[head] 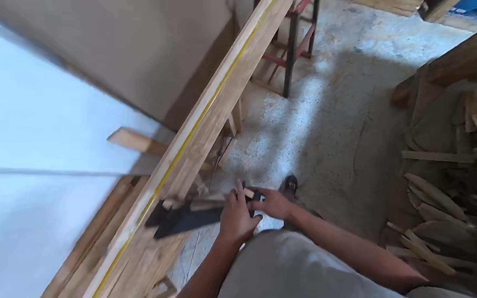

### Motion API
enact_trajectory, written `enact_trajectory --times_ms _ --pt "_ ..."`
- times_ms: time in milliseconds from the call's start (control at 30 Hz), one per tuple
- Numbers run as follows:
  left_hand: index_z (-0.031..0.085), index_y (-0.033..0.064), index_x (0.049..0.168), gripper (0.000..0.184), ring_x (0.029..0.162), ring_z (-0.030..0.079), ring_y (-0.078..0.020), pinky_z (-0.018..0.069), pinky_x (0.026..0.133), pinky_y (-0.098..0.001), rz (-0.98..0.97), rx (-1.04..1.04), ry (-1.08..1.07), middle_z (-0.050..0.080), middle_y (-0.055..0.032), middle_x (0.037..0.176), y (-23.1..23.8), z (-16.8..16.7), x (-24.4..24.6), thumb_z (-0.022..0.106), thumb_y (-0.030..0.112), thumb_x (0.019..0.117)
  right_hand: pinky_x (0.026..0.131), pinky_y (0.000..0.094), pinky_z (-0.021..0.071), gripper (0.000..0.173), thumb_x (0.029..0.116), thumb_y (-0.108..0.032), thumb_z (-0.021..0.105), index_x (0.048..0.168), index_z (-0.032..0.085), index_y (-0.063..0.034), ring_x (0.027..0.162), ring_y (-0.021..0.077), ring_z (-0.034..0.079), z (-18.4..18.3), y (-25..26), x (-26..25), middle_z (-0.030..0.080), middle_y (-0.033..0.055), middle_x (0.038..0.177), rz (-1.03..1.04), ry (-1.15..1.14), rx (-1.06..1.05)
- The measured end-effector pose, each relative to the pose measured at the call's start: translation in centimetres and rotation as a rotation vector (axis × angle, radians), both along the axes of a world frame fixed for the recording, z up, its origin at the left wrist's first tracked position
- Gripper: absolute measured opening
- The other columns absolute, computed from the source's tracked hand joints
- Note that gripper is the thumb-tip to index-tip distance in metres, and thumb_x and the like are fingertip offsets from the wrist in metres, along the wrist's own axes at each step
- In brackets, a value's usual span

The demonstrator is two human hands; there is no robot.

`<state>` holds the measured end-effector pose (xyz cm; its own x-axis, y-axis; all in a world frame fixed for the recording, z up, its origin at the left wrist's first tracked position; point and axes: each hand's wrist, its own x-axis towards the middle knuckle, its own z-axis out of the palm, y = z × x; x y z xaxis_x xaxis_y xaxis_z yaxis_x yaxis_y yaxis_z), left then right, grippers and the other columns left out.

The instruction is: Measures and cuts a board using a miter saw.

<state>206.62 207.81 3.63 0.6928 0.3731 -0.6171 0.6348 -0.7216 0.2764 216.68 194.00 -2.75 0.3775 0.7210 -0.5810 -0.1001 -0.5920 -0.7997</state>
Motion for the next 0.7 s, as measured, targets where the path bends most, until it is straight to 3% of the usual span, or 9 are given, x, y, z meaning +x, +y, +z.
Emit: enact_trajectory --times_ms 67,133,300,433,500,567,633,700 --pt "0.004 0.0171 0.166 0.127 0.111 0.066 -0.0374 0.0573 0.09 -0.0555 -0.015 0.066 0.079 0.054 -0.0229 0.141 -1.5 -0.2 6.3 0.082 0.045 0.0706 0.113 0.0485 0.0476 0.082 0.0875 -0.074 0.062 0.153 0.05 -0.0263 0.132 0.0185 0.059 -1.3 -2.7 4.4 0.061 0.0028 0.144 -0.075 0.022 0.019" --pt "0.006 0.0188 0.166 0.123 0.104 0.069 -0.036 0.0581 0.088 -0.0544 -0.084 0.116 0.126 0.056 -0.022 0.139 -2.1 -0.9 12.9 0.08 0.048 0.0731 0.117 0.0453 0.0446 0.084 0.0908 -0.074 0.057 0.156 0.046 -0.0217 0.137 0.0168 0.055 -3.3 -7.0 9.3 0.057 0.0027 0.15 -0.238 0.077 0.025" --pt "0.008 0.0228 0.166 0.122 0.111 0.067 -0.0379 0.0557 0.093 -0.0582 -0.248 0.127 0.13 0.056 -0.0197 0.143 -3.3 -0.8 29.7 0.081 0.048 0.0725 0.108 0.0491 0.0509 0.069 0.0977 -0.065 0.054 0.145 0.059 -0.0157 0.127 0.0228 0.062 -7.0 -20.5 19.7 0.065 0.0082 0.138 -0.797 0.203 -0.087" --pt "0.012 0.0263 0.166 0.122 0.113 0.067 -0.0359 0.055 0.094 -0.0603 -0.27 0.099 -0.073 0.063 -0.0168 0.135 -3.0 6.4 39.7 0.084 0.049 0.0698 0.096 0.0477 0.0561 0.059 0.1036 -0.058 0.049 0.131 0.066 -0.0087 0.112 0.0232 0.069 -7.8 -27.1 24.2 0.073 0.0086 0.12 -1.052 0.245 -0.149" --pt "0.02 0.0289 0.165 0.12 0.112 0.068 -0.034 0.055 0.093 -0.0618 -0.227 0.081 -0.255 0.067 -0.0148 0.13 -1.1 12.0 41.8 0.086 0.052 0.0674 0.092 0.0487 0.0567 0.056 0.1049 -0.053 0.051 0.127 0.067 -0.0044 0.106 0.0254 0.071 -7.9 -27.1 26.9 0.075 0.011 0.115 -1.11 0.302 -0.161" --pt "0.029 0.0241 0.163 0.119 0.119 0.066 -0.0274 0.0559 0.097 -0.0579 -0.153 0.037 -0.513 0.065 -0.0126 0.136 2.3 17.2 41.3 0.087 0.059 0.0643 0.092 0.0479 0.0568 0.058 0.1062 -0.053 0.048 0.129 0.065 -0.0032 0.107 0.0258 0.072 -7.0 -25.3 30.2 0.075 0.0117 0.116 -1.046 0.394 -0.147" --pt "0.028 0.0099 0.162 0.12 0.131 0.059 -0.0199 0.0529 0.108 -0.0457 -0.047 -0.089 -0.714 0.055 -0.014 0.149 5.7 21.9 39.5 0.088 0.055 0.0689 0.096 0.0473 0.0564 0.068 0.1047 -0.062 0.042 0.134 0.063 -0.0036 0.11 0.0256 0.071 -6.1 -22.2 33.8 0.074 0.0114 0.12 -0.914 0.489 -0.072" --pt "0.019 -0.0038 0.16 0.116 0.138 0.051 -0.0185 0.0459 0.115 -0.0375 0.068 -0.234 -0.886 0.044 -0.0187 0.156 9.1 23.8 37.0 0.087 0.039 0.076 0.098 0.0497 0.0573 0.079 0.1025 -0.07 0.034 0.138 0.058 -0.0031 0.113 0.0275 0.071 -5.2 -18.4 38.4 0.073 0.012 0.123 -0.825 0.525 0.046"
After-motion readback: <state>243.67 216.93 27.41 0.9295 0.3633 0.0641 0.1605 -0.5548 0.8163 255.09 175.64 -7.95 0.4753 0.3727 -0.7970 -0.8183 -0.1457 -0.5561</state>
